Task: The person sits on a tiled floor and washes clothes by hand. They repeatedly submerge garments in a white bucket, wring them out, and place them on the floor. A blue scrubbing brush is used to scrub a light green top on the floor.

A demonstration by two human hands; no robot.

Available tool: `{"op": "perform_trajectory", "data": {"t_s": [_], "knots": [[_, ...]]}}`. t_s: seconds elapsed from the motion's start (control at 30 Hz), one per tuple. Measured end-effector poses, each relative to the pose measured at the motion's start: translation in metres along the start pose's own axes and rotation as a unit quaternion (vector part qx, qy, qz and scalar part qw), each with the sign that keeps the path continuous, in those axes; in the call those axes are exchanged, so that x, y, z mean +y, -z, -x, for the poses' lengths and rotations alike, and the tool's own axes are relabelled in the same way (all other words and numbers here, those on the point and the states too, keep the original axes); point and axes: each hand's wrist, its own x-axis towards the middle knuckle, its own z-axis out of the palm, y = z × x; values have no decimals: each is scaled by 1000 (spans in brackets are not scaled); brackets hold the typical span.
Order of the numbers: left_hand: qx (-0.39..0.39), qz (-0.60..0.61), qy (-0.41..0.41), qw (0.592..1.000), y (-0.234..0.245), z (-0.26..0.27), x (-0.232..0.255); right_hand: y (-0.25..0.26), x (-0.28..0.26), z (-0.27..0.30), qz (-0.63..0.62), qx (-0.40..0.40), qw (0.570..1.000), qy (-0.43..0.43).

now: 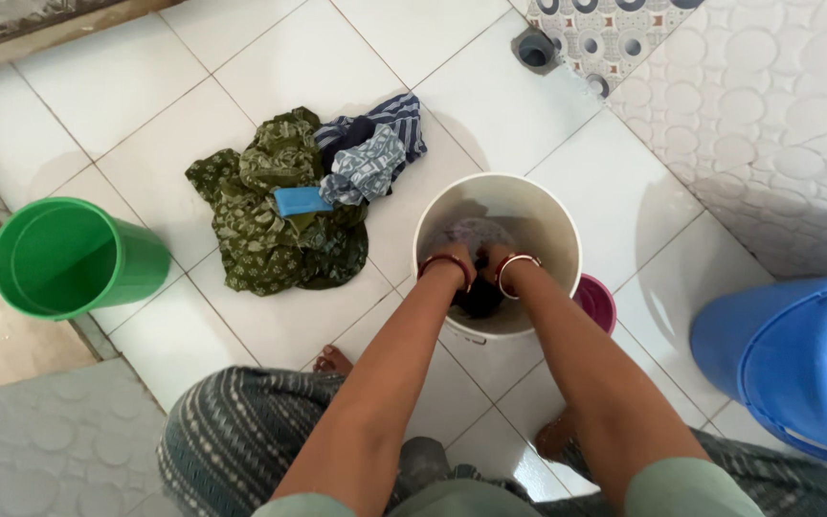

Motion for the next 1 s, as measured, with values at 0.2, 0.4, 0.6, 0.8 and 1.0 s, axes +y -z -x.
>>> {"op": "perform_trajectory", "data": {"t_s": [0.2, 0.4, 0.6, 0.8, 1.0], "knots": [[46, 2, -45, 998, -5, -3, -7, -1, -22, 3, 139, -83, 983, -91], [72, 21, -47, 996, 1, 7, -1, 19, -46, 21, 45, -114, 986, -117], [124, 91, -86, 984, -8, -7, -7, 31, -60, 51, 38, -107, 991, -72], [175, 189, -136, 957, -15, -23, -17, 79, -41, 80, -113, 55, 991, 49], [186, 168, -163, 954, 10, 6, -15, 133, -64, 134, -166, 161, 966, 116]]}}
